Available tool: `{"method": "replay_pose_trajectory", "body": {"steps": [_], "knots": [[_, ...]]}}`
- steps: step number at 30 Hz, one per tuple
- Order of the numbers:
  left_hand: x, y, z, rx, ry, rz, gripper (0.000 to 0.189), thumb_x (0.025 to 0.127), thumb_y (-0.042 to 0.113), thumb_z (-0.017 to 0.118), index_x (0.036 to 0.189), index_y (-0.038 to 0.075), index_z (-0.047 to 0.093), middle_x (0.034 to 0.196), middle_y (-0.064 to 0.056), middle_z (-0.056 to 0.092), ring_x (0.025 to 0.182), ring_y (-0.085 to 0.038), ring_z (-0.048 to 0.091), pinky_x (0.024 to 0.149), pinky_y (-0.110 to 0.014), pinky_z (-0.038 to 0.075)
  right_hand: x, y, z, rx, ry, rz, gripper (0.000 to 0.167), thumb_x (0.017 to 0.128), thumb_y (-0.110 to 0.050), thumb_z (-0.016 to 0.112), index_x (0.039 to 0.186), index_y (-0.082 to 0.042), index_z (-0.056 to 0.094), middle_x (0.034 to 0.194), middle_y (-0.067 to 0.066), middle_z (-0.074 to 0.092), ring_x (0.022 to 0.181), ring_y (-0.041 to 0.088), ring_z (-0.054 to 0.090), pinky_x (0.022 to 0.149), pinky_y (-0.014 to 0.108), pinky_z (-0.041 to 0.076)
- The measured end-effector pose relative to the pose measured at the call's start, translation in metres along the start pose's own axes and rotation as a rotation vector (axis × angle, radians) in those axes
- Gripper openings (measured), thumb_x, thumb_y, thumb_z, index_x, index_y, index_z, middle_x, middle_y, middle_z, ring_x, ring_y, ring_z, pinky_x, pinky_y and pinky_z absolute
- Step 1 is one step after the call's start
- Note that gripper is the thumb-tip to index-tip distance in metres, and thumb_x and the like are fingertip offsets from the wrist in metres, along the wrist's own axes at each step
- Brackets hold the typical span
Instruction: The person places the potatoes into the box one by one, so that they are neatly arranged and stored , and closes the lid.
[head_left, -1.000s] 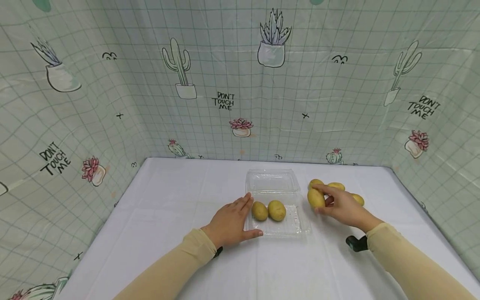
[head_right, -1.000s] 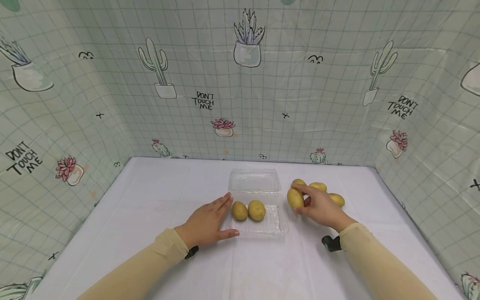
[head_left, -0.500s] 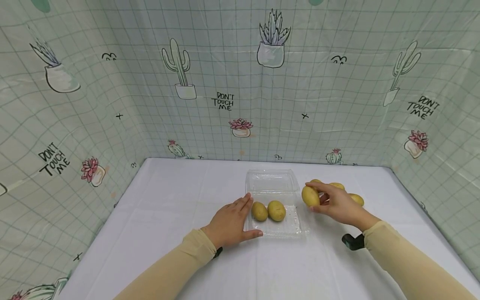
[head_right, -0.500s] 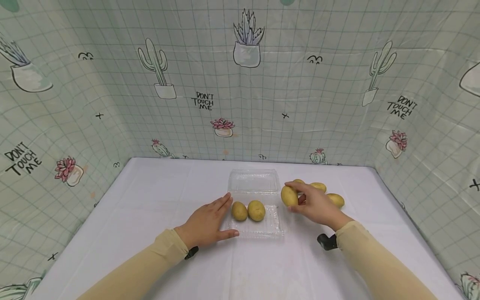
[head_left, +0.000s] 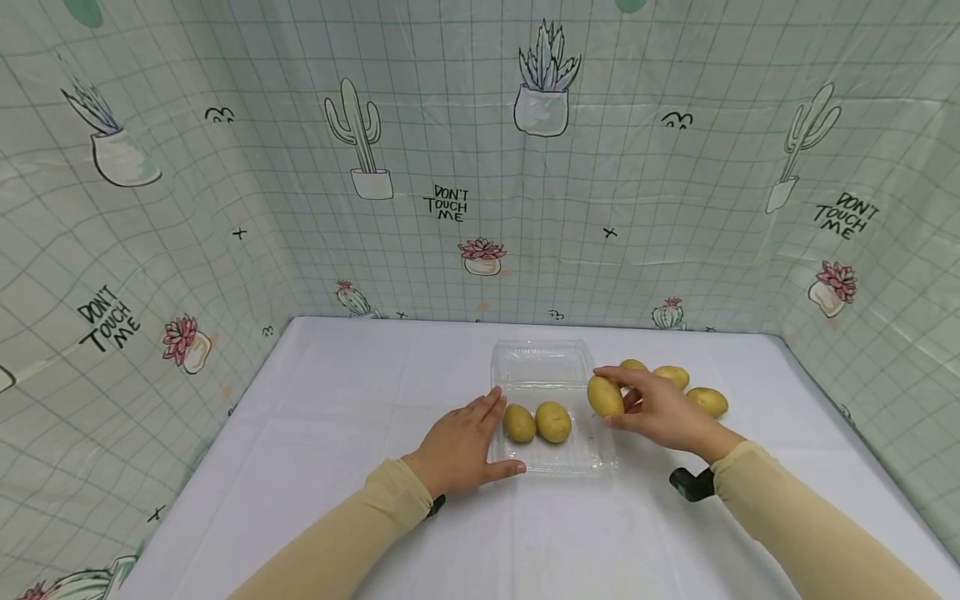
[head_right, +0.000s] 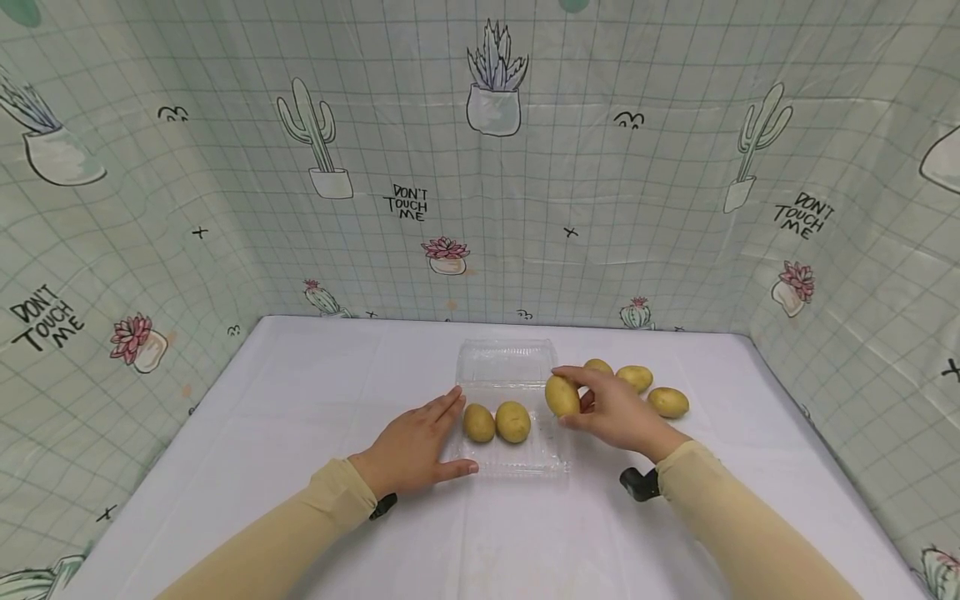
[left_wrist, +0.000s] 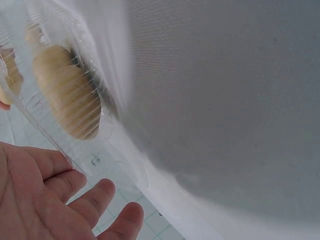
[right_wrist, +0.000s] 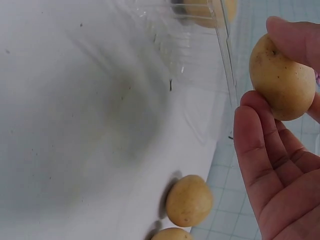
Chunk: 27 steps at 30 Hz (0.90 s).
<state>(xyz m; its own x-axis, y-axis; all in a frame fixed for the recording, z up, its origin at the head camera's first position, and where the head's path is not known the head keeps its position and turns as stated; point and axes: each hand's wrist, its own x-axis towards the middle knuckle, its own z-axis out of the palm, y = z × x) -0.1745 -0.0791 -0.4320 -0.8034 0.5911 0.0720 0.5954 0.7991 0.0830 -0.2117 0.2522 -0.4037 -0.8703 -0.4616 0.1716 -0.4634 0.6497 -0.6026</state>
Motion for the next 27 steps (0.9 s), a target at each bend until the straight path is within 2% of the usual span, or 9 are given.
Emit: {"method": "replay_pose_trajectory", "body": {"steps": [8,14,27], "knots": [[0.0,-0.001,0.001,0.0,0.003,0.002,0.1,0.092,0.074,0.046,0.155,-0.001,0.029,0.161,-0.015,0.025,0.144,-0.027,0.033,0.108,-0.041,0.039,0.003,-0.002,0.007,-0.004,-0.004,-0.018,0.07,0.077,-0.013,0.087,0.141,-0.015,0.058,0.114,0.002,0.061,0.083,0.013,0.062,0.074,0.029,0.056],[0.0,-0.001,0.001,0.01,-0.001,0.001,0.1,0.092,0.074,0.045,0.155,-0.001,0.028,0.161,-0.015,0.025,0.144,-0.027,0.033,0.109,-0.042,0.039,0.005,-0.005,0.009,-0.023,-0.027,-0.032,0.069,0.079,-0.014,0.086,0.141,-0.013,0.056,0.116,0.003,0.061,0.081,0.013,0.06,0.073,0.029,0.055],[0.0,-0.001,-0.001,-0.005,-0.002,-0.002,0.1,0.092,0.074,0.046,0.156,-0.001,0.028,0.161,-0.015,0.025,0.144,-0.027,0.034,0.109,-0.042,0.038,0.008,-0.008,0.013,-0.141,-0.041,-0.042,0.071,0.078,-0.018,0.086,0.142,-0.015,0.056,0.111,-0.002,0.059,0.074,0.012,0.055,0.065,0.028,0.049]]}}
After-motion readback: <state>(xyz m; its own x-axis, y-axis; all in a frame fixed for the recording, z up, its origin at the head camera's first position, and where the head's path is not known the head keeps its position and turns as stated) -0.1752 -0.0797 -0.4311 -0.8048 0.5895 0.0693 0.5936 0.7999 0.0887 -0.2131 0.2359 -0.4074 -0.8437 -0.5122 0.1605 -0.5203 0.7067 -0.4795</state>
